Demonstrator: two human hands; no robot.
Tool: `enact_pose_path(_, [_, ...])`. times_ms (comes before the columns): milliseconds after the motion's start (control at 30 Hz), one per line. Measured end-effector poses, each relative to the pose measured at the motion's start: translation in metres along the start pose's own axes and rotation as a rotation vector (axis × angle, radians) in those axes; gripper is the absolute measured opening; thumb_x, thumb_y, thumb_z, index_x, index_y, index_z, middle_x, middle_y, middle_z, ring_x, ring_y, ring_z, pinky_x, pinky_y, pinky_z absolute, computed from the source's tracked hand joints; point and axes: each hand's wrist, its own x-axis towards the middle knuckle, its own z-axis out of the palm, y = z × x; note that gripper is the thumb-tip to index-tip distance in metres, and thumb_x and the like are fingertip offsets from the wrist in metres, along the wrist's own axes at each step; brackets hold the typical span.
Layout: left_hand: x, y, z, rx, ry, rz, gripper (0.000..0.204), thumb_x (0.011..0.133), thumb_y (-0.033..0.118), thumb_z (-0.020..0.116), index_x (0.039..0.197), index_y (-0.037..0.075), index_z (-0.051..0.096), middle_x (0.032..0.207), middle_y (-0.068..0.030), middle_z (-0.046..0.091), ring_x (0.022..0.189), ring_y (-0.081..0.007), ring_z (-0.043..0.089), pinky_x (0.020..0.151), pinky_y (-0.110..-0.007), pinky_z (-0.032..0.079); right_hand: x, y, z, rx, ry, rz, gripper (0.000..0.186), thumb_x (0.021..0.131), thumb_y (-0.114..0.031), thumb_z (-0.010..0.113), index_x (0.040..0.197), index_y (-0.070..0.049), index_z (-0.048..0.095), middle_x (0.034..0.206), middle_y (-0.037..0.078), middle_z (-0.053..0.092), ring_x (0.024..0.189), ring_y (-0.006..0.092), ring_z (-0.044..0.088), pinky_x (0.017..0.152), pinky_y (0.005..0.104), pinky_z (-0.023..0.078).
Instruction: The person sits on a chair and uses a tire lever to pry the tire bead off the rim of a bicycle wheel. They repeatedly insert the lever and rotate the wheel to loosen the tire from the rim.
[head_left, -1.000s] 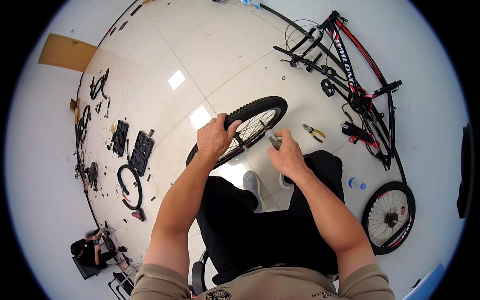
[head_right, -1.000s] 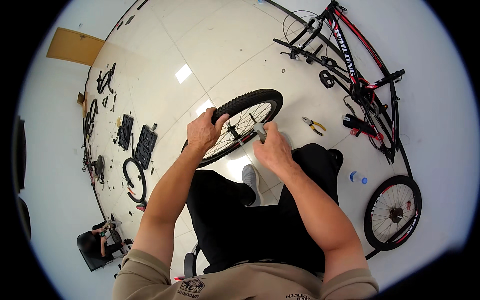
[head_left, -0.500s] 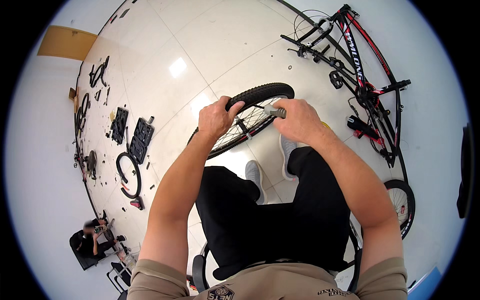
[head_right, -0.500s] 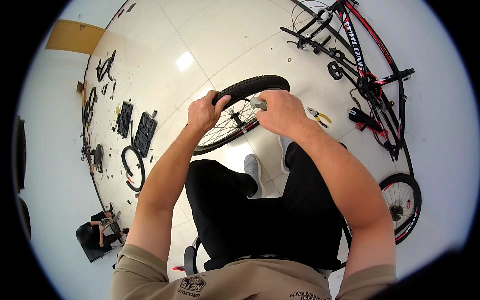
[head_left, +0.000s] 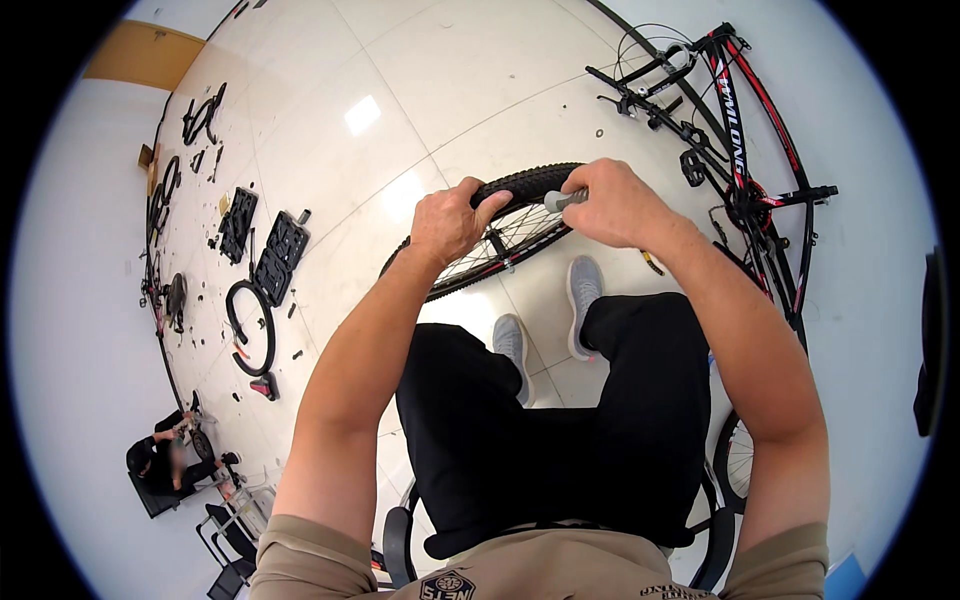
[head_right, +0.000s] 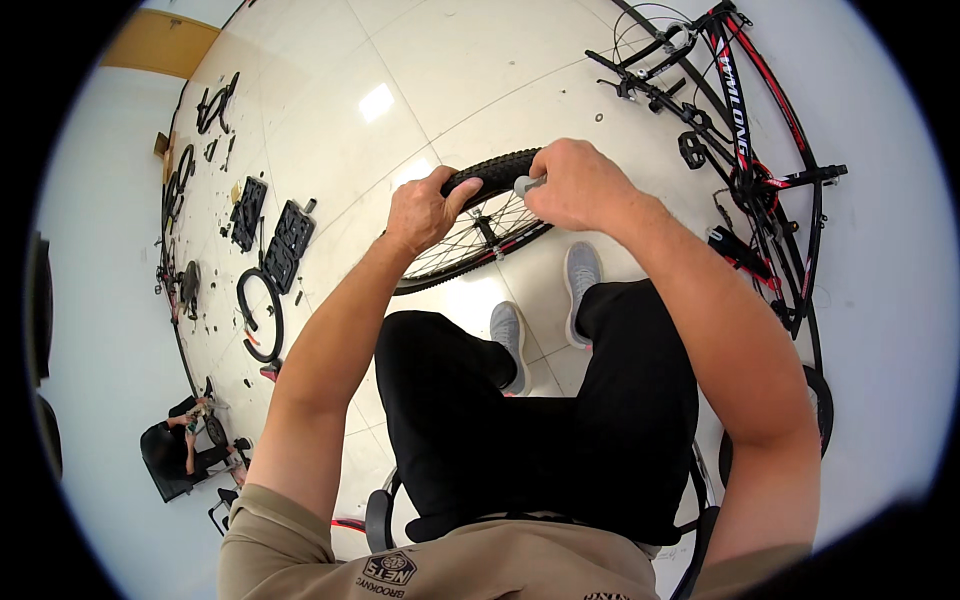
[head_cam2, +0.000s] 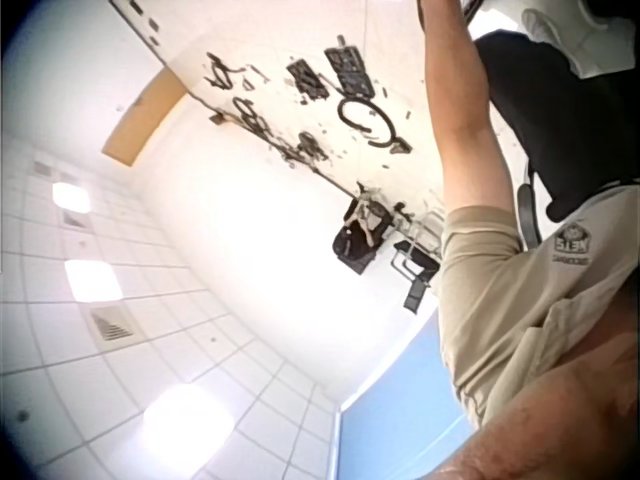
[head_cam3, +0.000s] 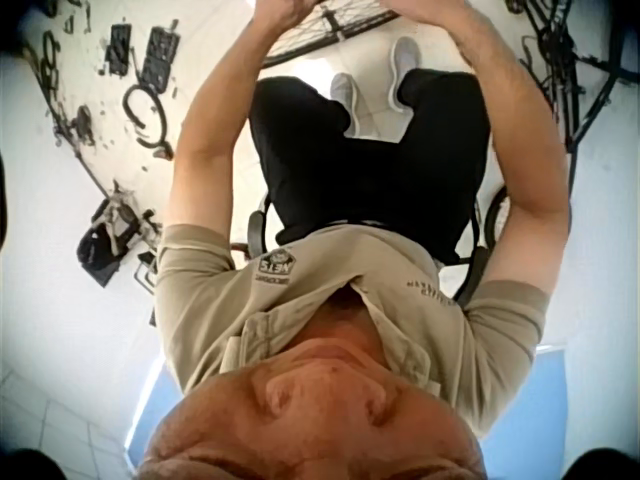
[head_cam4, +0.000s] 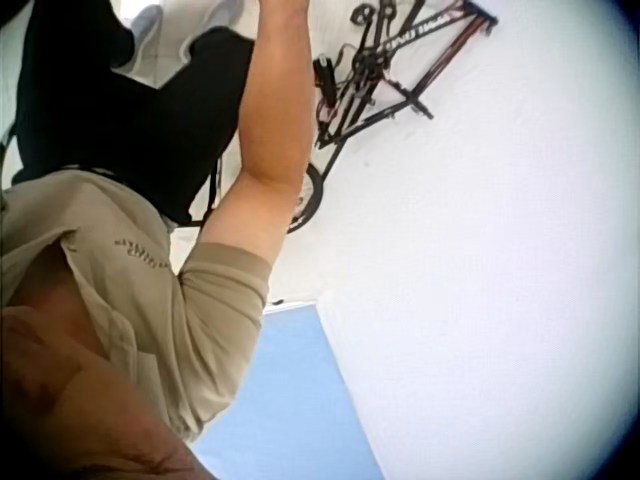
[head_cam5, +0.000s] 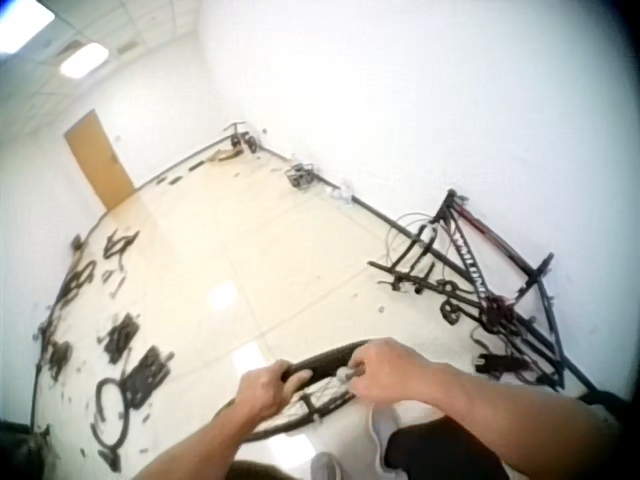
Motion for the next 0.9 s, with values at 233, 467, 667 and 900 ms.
enact_pose_path(233, [0.008, -0.006, 0.004, -0.019, 0.06, 0.051, 0.059, 0.096, 0.062, 0.059, 0.098, 0.004, 0.069, 0.068, -0.0184, 0.068, 0.069, -0.0395, 0.068, 0.065, -0.048, 0.054, -0.001, -0.004, 0.037, -0.216, 0.087, -0.138, 0.024, 0.08, -0.009, 0.061, 0.101, 0.001, 0.068, 0.097, 0.026, 0.07, 0.091, 0.0415, 0.07, 0.081, 0.0477, 0.056])
enact_pose_path(467, [0.012, -0.003, -0.003, 0.004, -0.012, -0.011, 0.065, 0.096, 0.067, 0.054, 0.101, 0.004, 0.07, 0.074, -0.019, 0.071, 0.075, -0.0382, 0.07, 0.07, -0.048, 0.055, -0.041, 0.025, 0.119, 0.094, 0.367, -0.093, 0.042, 0.086, -0.005, 0.063, 0.127, -0.001, 0.053, 0.111, 0.024, 0.064, 0.1, 0.0452, 0.064, 0.086, 0.0529, 0.051])
enact_pose_path(667, [0.018, -0.006, -0.009, -0.017, -0.04, -0.043, 0.064, 0.098, 0.065, 0.051, 0.108, 0.005, 0.07, 0.076, -0.017, 0.071, 0.08, -0.0367, 0.07, 0.074, -0.046, 0.054, -0.022, 0.032, 0.175, 0.311, 0.401, 0.045, 0.044, 0.092, -0.01, 0.066, 0.131, 0.002, 0.047, 0.121, 0.029, 0.061, 0.108, 0.0478, 0.06, 0.09, 0.0537, 0.048])
enact_pose_path(900, [0.014, 0.0, -0.014, -0.023, -0.105, -0.06, 0.065, 0.098, 0.065, 0.05, 0.11, 0.005, 0.071, 0.08, -0.0187, 0.072, 0.082, -0.0374, 0.07, 0.076, -0.046, 0.054, 0.031, 0.055, 0.206, 0.262, 0.197, 0.261, 0.039, 0.098, -0.023, 0.062, 0.125, 0.004, 0.051, 0.122, 0.028, 0.058, 0.113, 0.049, 0.059, 0.095, 0.0548, 0.049])
